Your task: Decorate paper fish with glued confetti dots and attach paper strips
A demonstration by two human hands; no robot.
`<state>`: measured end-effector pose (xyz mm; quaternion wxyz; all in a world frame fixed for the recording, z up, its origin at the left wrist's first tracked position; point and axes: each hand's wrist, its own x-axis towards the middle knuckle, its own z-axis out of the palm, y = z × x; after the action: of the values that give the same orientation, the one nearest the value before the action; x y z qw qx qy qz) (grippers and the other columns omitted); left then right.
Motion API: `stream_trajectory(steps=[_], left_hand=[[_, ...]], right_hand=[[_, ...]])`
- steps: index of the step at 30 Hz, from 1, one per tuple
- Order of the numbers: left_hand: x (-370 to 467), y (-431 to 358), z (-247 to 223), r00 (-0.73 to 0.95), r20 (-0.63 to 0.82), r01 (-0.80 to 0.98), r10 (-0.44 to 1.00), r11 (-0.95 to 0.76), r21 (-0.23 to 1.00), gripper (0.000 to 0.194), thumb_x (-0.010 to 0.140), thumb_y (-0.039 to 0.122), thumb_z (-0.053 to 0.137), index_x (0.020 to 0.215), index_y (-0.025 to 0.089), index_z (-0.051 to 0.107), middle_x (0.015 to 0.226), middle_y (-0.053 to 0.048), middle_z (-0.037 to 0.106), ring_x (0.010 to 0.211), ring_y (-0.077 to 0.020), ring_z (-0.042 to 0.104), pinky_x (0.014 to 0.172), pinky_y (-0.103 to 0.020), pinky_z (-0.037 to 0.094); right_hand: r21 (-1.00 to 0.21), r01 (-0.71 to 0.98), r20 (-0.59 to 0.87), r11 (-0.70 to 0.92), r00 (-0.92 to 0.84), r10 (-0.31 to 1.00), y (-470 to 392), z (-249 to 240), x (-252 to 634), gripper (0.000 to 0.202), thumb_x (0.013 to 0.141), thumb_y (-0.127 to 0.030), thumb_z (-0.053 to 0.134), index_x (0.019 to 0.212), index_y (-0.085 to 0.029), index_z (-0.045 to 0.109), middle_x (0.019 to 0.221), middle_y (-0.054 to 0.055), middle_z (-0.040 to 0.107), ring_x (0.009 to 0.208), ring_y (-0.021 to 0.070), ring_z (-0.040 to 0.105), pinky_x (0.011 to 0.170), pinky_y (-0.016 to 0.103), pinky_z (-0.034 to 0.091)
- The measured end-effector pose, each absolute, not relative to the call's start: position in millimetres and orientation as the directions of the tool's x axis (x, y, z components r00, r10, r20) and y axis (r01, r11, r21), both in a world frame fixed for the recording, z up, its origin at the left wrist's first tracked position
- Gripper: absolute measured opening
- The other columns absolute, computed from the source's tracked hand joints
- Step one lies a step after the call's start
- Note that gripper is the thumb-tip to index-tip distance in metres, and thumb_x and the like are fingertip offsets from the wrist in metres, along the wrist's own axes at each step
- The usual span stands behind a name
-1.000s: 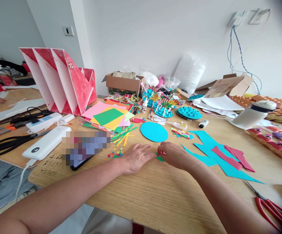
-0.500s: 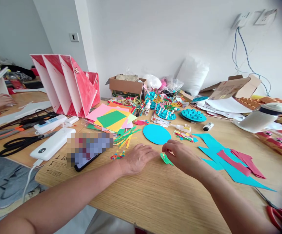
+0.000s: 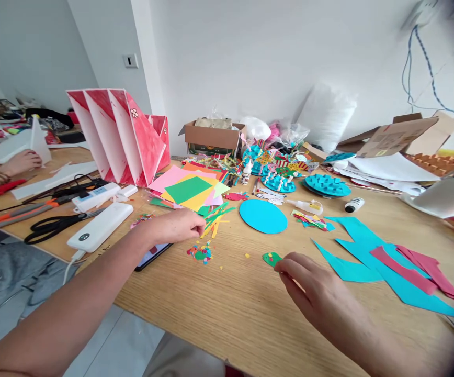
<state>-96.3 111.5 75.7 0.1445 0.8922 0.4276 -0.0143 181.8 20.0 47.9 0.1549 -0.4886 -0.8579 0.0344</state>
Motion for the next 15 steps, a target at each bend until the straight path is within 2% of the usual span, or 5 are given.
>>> stream_trajectory(steps=[4,6,11,15], left_hand=[[-103,103,61,0.617,-0.229,0.787,0.753,-0.592,0.175,0.014,0.068,0.009,0.046,0.067,0.017,0.057,0.060,0.002,0.054,0.057,-0.0106,0.046,0.049,-0.019,0.027],[-103,100,57,0.603,-0.235,0.797,0.762,-0.582,0.160,0.011,0.068,0.010,0.047,0.069,0.017,0.056,0.063,0.002,0.055,0.058,-0.0112,0.047,0.049,-0.019,0.028],[-100,96,49,0.634,-0.245,0.774,0.734,-0.595,0.217,0.014,0.069,0.010,0.051,0.079,0.018,0.056,0.077,0.000,0.059,0.071,-0.0137,0.053,0.058,-0.020,0.034],[-101,96,45,0.631,-0.227,0.776,0.742,-0.598,0.201,0.012,0.068,0.007,0.048,0.072,0.017,0.054,0.076,-0.001,0.058,0.071,-0.0136,0.053,0.059,-0.020,0.035]], right_hand=[[-0.175,0.827,0.156,0.534,-0.512,0.845,10,43,181,0.027,0.084,-0.017,0.029,0.074,-0.022,0.054,0.072,0.004,0.057,0.065,0.0148,0.054,0.057,0.027,0.043],[-0.179,0.825,0.122,0.536,-0.522,0.844,5,42,181,0.027,0.083,-0.016,0.030,0.071,-0.022,0.054,0.071,0.004,0.057,0.064,0.0145,0.054,0.058,0.027,0.043],[-0.206,0.829,0.084,0.520,-0.514,0.853,-8,41,185,0.027,0.081,-0.015,0.033,0.070,-0.023,0.055,0.071,0.004,0.058,0.064,0.0147,0.055,0.058,0.026,0.045],[-0.218,0.824,0.079,0.523,-0.519,0.851,-18,35,188,0.026,0.080,-0.014,0.034,0.069,-0.024,0.055,0.071,0.003,0.059,0.063,0.0146,0.056,0.056,0.025,0.045]])
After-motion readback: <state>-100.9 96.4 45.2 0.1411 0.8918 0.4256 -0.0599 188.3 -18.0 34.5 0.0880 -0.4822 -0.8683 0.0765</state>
